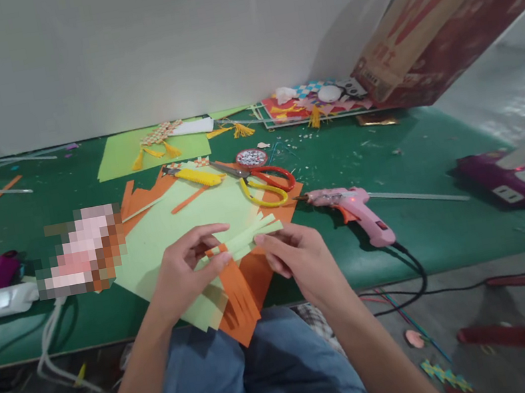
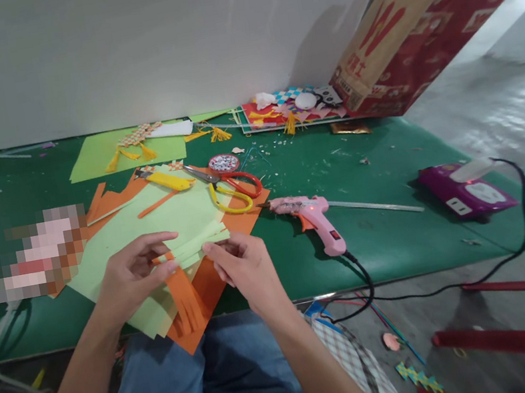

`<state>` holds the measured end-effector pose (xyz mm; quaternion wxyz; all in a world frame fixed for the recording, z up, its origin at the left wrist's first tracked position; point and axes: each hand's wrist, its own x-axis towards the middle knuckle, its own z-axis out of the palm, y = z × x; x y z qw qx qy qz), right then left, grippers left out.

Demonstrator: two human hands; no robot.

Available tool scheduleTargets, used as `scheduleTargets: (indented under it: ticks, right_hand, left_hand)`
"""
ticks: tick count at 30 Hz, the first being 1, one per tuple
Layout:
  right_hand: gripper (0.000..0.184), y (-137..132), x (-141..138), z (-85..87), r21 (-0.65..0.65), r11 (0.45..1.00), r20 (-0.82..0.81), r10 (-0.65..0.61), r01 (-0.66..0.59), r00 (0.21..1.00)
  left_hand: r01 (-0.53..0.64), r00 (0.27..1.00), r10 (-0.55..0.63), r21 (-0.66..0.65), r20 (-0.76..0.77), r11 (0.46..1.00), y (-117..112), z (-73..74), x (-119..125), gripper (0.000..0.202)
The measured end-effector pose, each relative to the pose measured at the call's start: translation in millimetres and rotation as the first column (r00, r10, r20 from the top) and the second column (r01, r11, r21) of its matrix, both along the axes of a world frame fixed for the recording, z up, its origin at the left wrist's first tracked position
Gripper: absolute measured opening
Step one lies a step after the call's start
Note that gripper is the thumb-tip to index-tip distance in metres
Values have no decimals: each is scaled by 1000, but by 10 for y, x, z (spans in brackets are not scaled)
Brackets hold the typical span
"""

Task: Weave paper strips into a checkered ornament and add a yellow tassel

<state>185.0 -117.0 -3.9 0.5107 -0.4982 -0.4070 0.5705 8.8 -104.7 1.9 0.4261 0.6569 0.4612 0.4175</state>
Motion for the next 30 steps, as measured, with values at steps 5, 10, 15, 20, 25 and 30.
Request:
scheduleTargets:
  ticks: [5,10,15,20,25,30]
  right_hand:
    - [24,-7,40,4,-3,999,4,41,-41,999]
    - [23,-4,108,-24,4,999,39,40,-40,998]
    - [21,22,182,-68,56,992,-7,-110,110,994]
    - [14,46,270,-29,190,903,-125,-367,385,922]
    - [15,60,383,63,269,771,-244,-525,577,815]
    - [16,49,467,142,279,704,-310,-577,653,755]
  left_hand:
    - [-22,1000,22,-13,-12,1000,-9,16,-1,30]
    - [-22,1000,22,-5,-7,1000,-10,8,-6,28]
    - [-27,1000,27,-1,-9,1000,-1,-1,-9,29]
    - [-20,1000,20,-16,15,1000,-4,12,-3,29]
    - [-22,999,23,-37,26,999,-11,10,-6,29]
    - [-23,999,24,-43,25,999,-17,-5,-15,29]
